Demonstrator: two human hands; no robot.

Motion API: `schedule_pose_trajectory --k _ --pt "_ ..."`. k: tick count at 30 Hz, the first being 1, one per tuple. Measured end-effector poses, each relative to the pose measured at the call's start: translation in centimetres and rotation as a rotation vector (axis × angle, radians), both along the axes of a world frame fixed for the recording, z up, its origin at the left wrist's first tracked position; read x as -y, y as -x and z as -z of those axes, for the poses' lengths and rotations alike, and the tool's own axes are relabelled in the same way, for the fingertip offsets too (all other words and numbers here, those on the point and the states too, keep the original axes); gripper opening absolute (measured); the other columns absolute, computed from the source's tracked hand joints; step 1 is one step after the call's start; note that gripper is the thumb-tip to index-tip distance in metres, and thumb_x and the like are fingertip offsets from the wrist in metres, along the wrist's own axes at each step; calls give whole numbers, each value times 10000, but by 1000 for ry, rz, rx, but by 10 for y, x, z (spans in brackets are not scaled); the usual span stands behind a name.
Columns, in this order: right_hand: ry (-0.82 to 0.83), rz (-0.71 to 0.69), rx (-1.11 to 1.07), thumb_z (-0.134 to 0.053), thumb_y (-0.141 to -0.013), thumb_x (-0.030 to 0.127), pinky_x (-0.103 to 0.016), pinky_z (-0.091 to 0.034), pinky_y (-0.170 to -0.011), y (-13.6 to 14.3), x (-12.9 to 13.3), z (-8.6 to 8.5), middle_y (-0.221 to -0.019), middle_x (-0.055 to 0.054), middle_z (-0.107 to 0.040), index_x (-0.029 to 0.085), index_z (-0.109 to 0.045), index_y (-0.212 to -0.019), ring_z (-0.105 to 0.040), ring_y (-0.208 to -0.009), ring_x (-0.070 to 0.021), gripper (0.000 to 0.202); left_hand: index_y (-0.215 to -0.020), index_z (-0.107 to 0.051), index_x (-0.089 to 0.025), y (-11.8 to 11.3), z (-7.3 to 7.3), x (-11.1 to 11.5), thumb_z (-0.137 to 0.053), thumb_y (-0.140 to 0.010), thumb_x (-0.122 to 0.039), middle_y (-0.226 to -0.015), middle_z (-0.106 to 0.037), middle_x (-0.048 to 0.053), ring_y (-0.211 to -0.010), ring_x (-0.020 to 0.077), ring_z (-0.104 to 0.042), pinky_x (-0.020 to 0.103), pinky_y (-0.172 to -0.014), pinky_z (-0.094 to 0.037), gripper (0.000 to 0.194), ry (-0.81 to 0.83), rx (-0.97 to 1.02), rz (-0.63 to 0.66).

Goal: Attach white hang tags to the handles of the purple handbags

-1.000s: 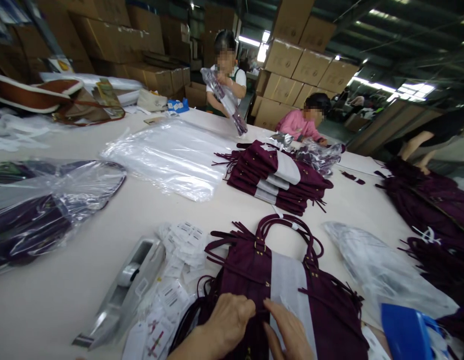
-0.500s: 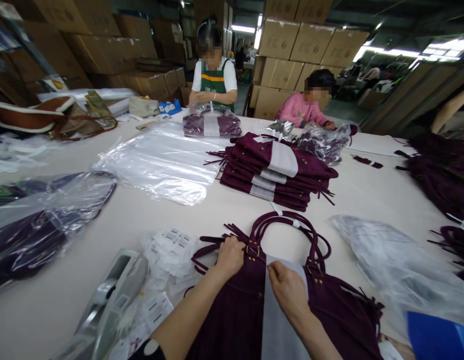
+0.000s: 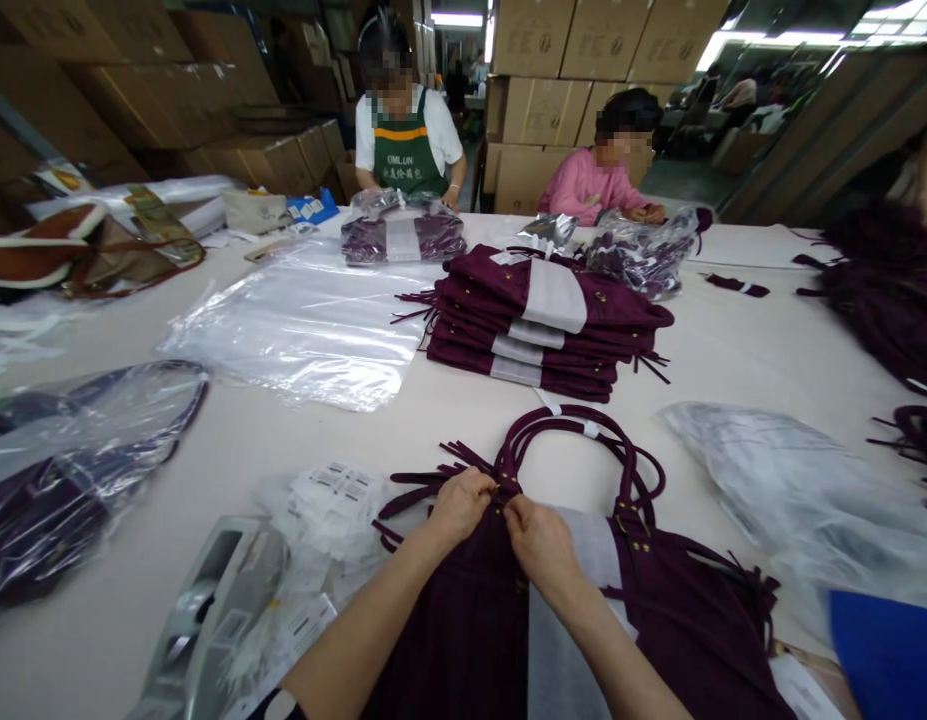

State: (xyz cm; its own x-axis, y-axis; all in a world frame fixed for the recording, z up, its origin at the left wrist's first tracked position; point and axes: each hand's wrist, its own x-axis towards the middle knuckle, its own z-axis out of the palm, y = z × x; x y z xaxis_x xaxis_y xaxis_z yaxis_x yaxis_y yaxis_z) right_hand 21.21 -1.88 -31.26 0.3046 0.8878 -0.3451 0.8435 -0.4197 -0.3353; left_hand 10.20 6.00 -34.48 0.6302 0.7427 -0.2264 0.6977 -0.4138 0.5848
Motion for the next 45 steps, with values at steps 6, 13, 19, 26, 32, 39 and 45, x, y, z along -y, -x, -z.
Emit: schedule_pose_trajectory --k 6,13,19,26,32,39,45 --pt "13 -27 -405 -603 -671 207 -271 -390 -679 -31 23 -4 -770 -1 -675 206 -585 -1016 -599 -728 -175 346 -778 -643 -179 15 -7 4 -412 -818 -163 -765 -603 44 -766 171 -566 276 -685 -405 234 -129 -130 74" --pt "-7 175 -788 -632 -553 150 -265 -404 -644 -41 49 8 -719 18 -621 179 -607 -924 -548 -668 -150 373 -785 -619 -191 26 -21 11 -355 -864 -198 -755 -613 51 -738 196 -570 323 -679 -363 276 -303 -251 115" --pt "-104 368 -916 -622 -584 261 -233 -300 -487 -27 50 19 -506 54 -514 171 -601 -724 -422 -467 -99 168 -771 -614 -201 31 -29 17 -446 -846 -274 -785 -600 38 -763 182 -546 310 -682 -347 197 -360 -245 100" --pt "-144 449 -654 -588 -622 302 -229 -272 -460 -11 40 26 -456 63 -419 178 -539 -579 -376 -445 -96 140 -704 -611 -186 32 -32 21 -545 -781 -244 -842 -613 42 -823 204 -491 340 -692 -347 117 -449 -110 34" --pt "-420 45 173 -473 -749 153 -259 -297 -537 -2 34 -6 -665 -16 -542 185 -536 -671 -470 -568 -142 105 -512 -500 -161 26 -22 18 -512 -634 -28 -873 -648 13 -726 134 -523 281 -675 -386 181 -98 251 -188" --pt "-528 -328 530 -450 -735 14 -306 -294 -571 28 40 18 -622 -33 -512 191 -489 -653 -449 -597 -185 199 -517 -460 -162 15 -5 25 -462 -629 -80 -547 -519 -47 -521 74 -440 199 -530 -352 139 259 479 -267" --pt "-538 -329 416 -404 -802 98 -341 -362 -660 31 66 38 -862 -95 -556 117 -520 -960 -469 -737 -210 197 -670 -533 -156 29 -15 30 -566 -603 -145 -684 -498 -36 -590 80 -465 197 -561 -387 76 379 523 -152"
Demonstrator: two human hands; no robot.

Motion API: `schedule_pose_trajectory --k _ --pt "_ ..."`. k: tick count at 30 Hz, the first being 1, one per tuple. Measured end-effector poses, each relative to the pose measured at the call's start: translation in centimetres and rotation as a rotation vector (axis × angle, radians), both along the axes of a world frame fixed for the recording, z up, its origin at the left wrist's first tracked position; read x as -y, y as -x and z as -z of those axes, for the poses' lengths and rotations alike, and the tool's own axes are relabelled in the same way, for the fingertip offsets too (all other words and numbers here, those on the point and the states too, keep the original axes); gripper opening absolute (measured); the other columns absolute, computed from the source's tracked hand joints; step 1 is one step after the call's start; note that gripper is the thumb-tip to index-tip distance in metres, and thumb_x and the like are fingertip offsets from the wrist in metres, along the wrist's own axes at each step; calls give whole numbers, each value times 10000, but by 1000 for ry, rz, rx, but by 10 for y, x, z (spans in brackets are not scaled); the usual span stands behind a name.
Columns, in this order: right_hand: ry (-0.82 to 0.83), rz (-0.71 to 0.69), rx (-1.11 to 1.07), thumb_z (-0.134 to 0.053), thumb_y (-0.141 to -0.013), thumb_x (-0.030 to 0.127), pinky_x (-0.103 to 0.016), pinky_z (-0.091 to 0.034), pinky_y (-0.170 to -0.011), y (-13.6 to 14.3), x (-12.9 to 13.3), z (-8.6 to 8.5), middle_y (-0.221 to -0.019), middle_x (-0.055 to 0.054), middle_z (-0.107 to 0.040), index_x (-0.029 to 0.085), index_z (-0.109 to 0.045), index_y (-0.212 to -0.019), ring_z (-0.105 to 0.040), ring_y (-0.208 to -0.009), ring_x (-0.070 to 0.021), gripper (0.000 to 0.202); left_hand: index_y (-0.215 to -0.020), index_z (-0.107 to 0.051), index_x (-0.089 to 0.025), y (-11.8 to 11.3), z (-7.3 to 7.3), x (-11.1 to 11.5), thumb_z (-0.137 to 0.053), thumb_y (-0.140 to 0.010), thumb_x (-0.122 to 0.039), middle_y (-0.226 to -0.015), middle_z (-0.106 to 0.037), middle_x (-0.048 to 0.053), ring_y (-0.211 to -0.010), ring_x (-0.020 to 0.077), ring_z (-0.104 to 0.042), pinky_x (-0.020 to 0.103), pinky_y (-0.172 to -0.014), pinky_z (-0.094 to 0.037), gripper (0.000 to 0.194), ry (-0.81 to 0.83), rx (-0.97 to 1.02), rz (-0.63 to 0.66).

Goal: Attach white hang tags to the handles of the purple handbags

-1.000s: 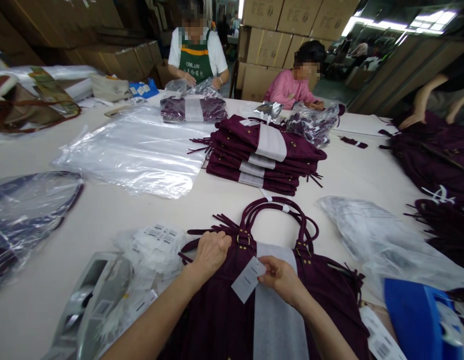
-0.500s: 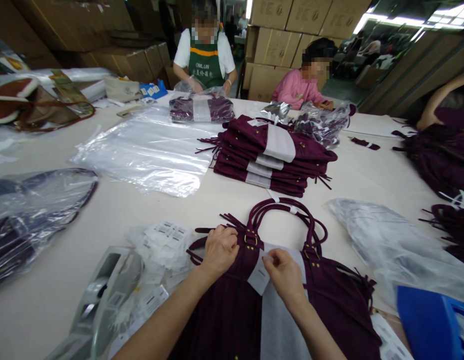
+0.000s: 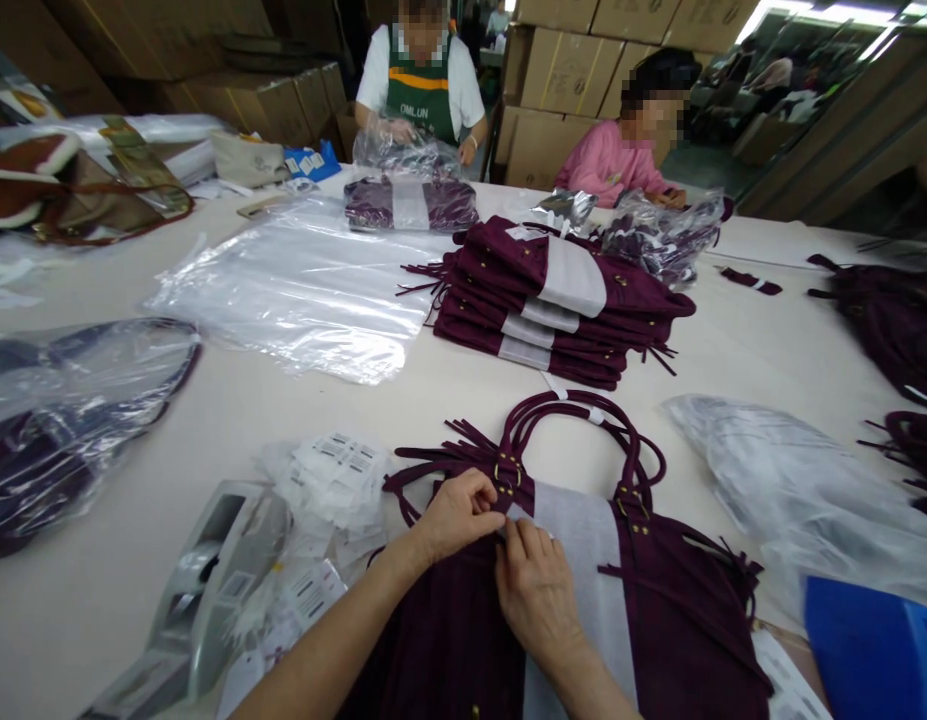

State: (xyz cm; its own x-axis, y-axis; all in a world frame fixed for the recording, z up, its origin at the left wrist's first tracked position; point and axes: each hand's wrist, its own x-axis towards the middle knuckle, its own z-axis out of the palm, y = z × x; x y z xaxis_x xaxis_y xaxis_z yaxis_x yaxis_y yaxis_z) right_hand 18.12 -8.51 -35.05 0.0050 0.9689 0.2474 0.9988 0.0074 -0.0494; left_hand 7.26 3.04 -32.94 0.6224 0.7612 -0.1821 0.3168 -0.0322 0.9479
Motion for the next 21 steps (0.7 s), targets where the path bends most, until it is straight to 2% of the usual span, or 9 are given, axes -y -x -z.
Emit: schedule_pose_trajectory --k 3,9,15,18,21 --pt "3 -24 12 -357 -791 20 -323 -382 -660 -5 2 1 -845 -92 -557 103 -507 -1010 -470 -721 -197 278 -704 -554 -152 3 1 0 -499 -593 -70 -745 -522 -14 -622 82 -484 198 -587 -400 149 -6 28 13" --pt "15 -89 114 -399 -754 -16 -302 -387 -570 -14 -11 -2 -655 -44 -509 166 -510 -727 -462 -604 -185 215 -635 -564 -154 -2 10 0 -492 -621 -61 -662 -542 -20 -612 88 -487 204 -588 -385 119 -5 11 -105" --pt "28 -138 224 -403 -706 -26 -302 -400 -518 -16 -19 -4 -613 -48 -504 165 -477 -691 -483 -558 -191 205 -627 -562 -158 -4 12 1 -536 -626 -86 -608 -542 -40 -574 86 -482 209 -581 -382 77 31 -16 -143" --pt "26 -138 58 -388 -701 -13 -286 -408 -517 -19 -24 -11 -615 -45 -511 171 -460 -691 -505 -558 -183 198 -621 -556 -160 -6 13 2 -543 -645 -121 -564 -513 -52 -537 80 -457 200 -541 -365 48 60 17 -146" --pt "115 -86 -324 -388 -728 47 -252 -403 -517 -22 -30 -22 -638 -29 -526 175 -458 -723 -522 -566 -153 146 -636 -569 -160 -9 11 3 -540 -662 -139 -544 -495 -56 -520 79 -444 195 -521 -356 45 90 47 -144"
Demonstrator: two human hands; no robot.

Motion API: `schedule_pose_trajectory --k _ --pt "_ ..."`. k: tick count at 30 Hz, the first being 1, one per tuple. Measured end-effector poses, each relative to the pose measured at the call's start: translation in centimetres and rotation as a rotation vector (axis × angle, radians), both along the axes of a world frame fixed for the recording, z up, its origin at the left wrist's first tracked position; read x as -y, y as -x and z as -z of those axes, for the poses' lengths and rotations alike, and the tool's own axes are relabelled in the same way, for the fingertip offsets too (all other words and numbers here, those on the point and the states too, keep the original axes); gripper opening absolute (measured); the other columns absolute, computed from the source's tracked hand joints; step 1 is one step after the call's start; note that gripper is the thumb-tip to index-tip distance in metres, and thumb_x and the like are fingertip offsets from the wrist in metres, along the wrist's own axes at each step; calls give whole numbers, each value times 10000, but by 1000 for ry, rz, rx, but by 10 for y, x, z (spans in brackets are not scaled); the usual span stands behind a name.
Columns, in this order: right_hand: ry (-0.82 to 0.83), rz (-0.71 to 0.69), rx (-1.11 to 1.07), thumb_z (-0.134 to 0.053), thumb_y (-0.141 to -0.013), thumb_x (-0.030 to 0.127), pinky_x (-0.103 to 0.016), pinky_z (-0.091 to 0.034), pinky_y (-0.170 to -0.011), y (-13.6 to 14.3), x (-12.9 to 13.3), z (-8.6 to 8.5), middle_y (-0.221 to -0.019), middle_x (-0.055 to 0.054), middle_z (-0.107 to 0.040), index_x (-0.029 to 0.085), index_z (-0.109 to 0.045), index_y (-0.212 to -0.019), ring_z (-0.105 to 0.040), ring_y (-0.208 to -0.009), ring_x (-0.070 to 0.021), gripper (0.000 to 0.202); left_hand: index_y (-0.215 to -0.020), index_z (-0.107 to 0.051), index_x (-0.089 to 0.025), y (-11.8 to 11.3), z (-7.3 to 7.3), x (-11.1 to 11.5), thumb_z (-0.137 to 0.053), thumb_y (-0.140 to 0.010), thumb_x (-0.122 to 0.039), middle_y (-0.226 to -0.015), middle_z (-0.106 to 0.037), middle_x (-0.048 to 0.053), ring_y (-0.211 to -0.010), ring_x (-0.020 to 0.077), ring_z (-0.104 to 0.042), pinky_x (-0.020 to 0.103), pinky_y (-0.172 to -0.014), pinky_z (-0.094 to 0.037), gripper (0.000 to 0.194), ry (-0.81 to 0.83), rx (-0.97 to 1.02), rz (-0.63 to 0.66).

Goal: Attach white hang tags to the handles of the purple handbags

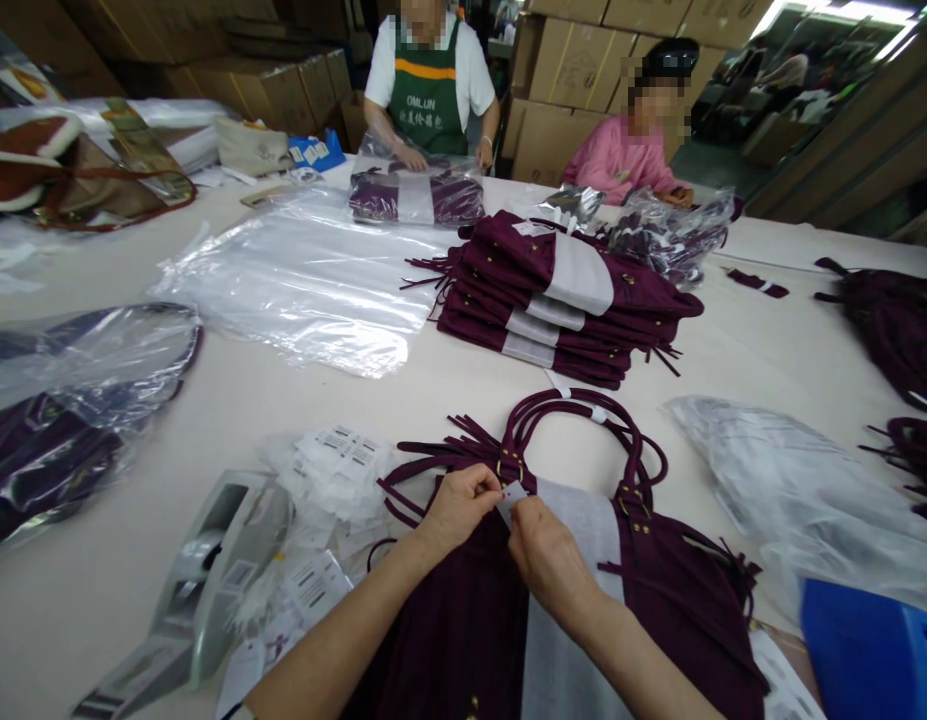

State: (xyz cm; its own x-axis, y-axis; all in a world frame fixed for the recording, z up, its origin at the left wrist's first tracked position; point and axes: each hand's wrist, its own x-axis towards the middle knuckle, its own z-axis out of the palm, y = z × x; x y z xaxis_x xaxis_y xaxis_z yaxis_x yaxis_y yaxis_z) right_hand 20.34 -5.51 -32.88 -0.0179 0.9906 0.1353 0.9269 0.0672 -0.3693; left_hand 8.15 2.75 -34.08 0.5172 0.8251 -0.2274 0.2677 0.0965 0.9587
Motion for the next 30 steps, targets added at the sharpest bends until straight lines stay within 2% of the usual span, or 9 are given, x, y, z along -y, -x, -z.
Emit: schedule_pose_trajectory --k 3,5,10,16,21,30 --pt "191 173 -419 -416 -733 135 -233 -375 -484 -3 -4 -6 -577 21 -502 196 -451 -692 -489 -514 -125 81 -660 -616 -166 -2 -5 0 -527 -676 -121 -614 -538 -35 -600 92 -493 203 -592 -381 101 -84 -11 52" --pt "251 303 -686 -465 -712 198 -227 -356 -464 -5 -5 -5 -540 47 -476 204 -448 -664 -451 -480 -109 51 -656 -639 -171 -3 -8 1 -525 -686 -119 -636 -543 -24 -639 100 -506 207 -623 -383 129 -137 -38 88" --pt "207 500 -1214 -612 -629 301 -223 -356 -473 -3 -4 1 -550 57 -481 181 -511 -671 -425 -486 -87 163 -657 -652 -163 -4 -7 6 -526 -699 -129 -626 -541 -19 -629 104 -507 211 -615 -382 137 -113 -55 87" --pt "185 662 -1610 -730 -540 292 -206 -351 -494 -1 -4 0 -556 48 -530 159 -598 -676 -441 -508 -68 231 -668 -655 -157 -7 -8 12 -521 -702 -145 -648 -588 -5 -657 120 -535 225 -637 -390 139 -53 -49 32" --pt "186 678 -1704 -771 -507 268 -215 -376 -539 -5 -4 4 -594 35 -578 163 -632 -707 -484 -541 -73 265 -657 -644 -156 -4 -10 15 -492 -731 -177 -641 -580 1 -645 120 -529 223 -625 -385 170 -113 -78 55" --pt "165 587 -1478 -743 -554 303 -240 -395 -563 -11 -2 15 -574 30 -582 164 -635 -725 -496 -552 -97 245 -625 -601 -174 -1 -4 15 -455 -736 -165 -637 -556 -12 -633 108 -511 210 -620 -386 183 -165 -149 127"
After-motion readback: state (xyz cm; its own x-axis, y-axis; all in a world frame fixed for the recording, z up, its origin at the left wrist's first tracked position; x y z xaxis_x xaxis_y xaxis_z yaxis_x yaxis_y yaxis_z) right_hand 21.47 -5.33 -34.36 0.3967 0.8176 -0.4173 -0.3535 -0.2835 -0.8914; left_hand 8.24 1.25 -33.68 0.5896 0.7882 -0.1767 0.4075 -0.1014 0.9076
